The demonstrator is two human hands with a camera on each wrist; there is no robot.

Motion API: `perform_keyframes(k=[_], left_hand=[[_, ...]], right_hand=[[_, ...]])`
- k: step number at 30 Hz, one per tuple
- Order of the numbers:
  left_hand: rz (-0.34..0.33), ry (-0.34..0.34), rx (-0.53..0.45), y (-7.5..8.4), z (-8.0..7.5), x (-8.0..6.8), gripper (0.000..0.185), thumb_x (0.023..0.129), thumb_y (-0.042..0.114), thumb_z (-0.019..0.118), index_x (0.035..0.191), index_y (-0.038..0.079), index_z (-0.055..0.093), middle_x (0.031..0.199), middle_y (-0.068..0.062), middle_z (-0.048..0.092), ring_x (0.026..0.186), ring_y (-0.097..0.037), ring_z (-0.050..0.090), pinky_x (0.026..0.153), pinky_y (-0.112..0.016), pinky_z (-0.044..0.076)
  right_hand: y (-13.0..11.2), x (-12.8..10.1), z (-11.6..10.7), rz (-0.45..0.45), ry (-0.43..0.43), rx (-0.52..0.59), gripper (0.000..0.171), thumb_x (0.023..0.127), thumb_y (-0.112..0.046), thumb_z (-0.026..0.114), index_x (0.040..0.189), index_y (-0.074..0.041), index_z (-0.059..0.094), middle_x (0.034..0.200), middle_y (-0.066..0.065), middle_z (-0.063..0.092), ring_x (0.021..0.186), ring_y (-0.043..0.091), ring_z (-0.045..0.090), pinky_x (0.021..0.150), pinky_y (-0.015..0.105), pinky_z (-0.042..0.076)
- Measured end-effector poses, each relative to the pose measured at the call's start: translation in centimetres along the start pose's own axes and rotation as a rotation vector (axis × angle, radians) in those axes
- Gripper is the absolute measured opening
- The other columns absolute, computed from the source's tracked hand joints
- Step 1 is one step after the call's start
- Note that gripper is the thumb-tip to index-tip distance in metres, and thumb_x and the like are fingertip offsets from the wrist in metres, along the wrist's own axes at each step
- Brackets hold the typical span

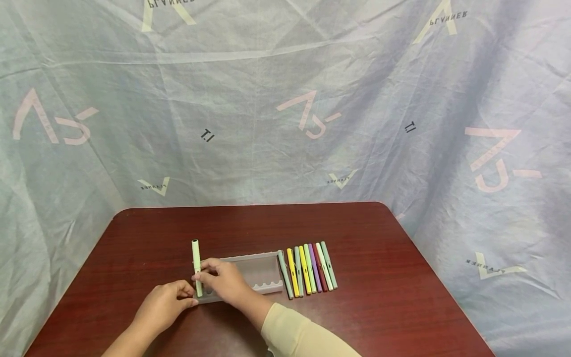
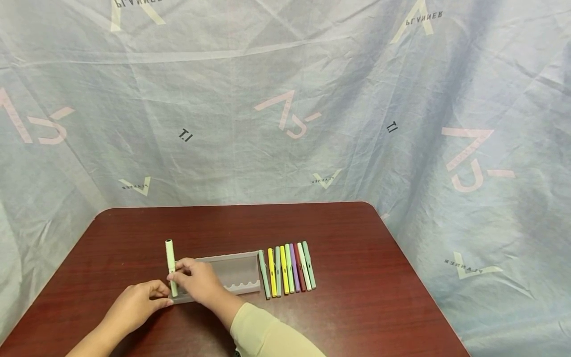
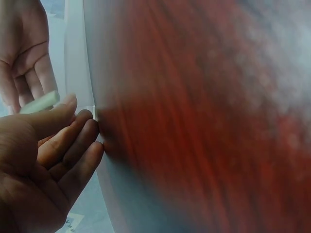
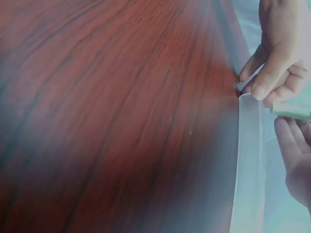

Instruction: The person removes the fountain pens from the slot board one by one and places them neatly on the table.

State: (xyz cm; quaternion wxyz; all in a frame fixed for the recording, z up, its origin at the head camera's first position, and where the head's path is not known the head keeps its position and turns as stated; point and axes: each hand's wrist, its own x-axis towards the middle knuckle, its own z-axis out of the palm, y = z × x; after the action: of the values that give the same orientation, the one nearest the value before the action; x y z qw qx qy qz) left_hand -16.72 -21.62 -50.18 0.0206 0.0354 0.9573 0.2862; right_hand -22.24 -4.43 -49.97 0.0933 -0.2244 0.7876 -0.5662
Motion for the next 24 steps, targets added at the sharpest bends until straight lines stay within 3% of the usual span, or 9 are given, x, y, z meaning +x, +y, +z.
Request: perform_keyframes(k=[8, 18, 24], left_hand=[[0.008, 0.02, 0.005, -0.1, 0.2, -0.1, 0.015, 0.078, 0.026, 0.081, 0.086, 0.024, 0.069, 0.082, 0.012, 0.072, 0.078, -0.01, 0.068, 0.07, -0.038, 0.054], [0.017, 0.036, 0.015, -0.1, 0.2, -0.1, 0.015, 0.078, 0.027, 0.081, 0.085, 0.025, 0.068, 0.081, 0.013, 0.072, 0.079, -0.01, 0.068, 0.071, -0.039, 0.054], [0.017, 0.044, 0.011, -0.1, 0.2, -0.1, 0.015, 0.078, 0.027, 0.081, 0.085, 0.026, 0.068, 0.08, 0.014, 0.072, 0.079, -0.01, 0.068, 0.072, -0.04, 0.054]], right_hand=[[1.2, -0.8, -0.7, 0.003, -0.08, 0.168, 0.013, 0.093, -0.013, 0.067, 0.099, -0.002, 0.068, 0.091, 0.015, 0.075, 0.079, 0.009, 0.072, 0.068, 0.025, 0.059], [2.2, -1.2, -2.0, 0.049, -0.081, 0.238, 0.012, 0.095, -0.013, 0.064, 0.101, -0.002, 0.064, 0.094, 0.012, 0.075, 0.086, 0.019, 0.074, 0.071, 0.027, 0.06], [2.2, -1.4, -2.6, 0.05, -0.067, 0.215, 0.011, 0.096, -0.012, 0.063, 0.101, -0.002, 0.064, 0.094, 0.012, 0.075, 0.087, 0.019, 0.074, 0.071, 0.027, 0.059]])
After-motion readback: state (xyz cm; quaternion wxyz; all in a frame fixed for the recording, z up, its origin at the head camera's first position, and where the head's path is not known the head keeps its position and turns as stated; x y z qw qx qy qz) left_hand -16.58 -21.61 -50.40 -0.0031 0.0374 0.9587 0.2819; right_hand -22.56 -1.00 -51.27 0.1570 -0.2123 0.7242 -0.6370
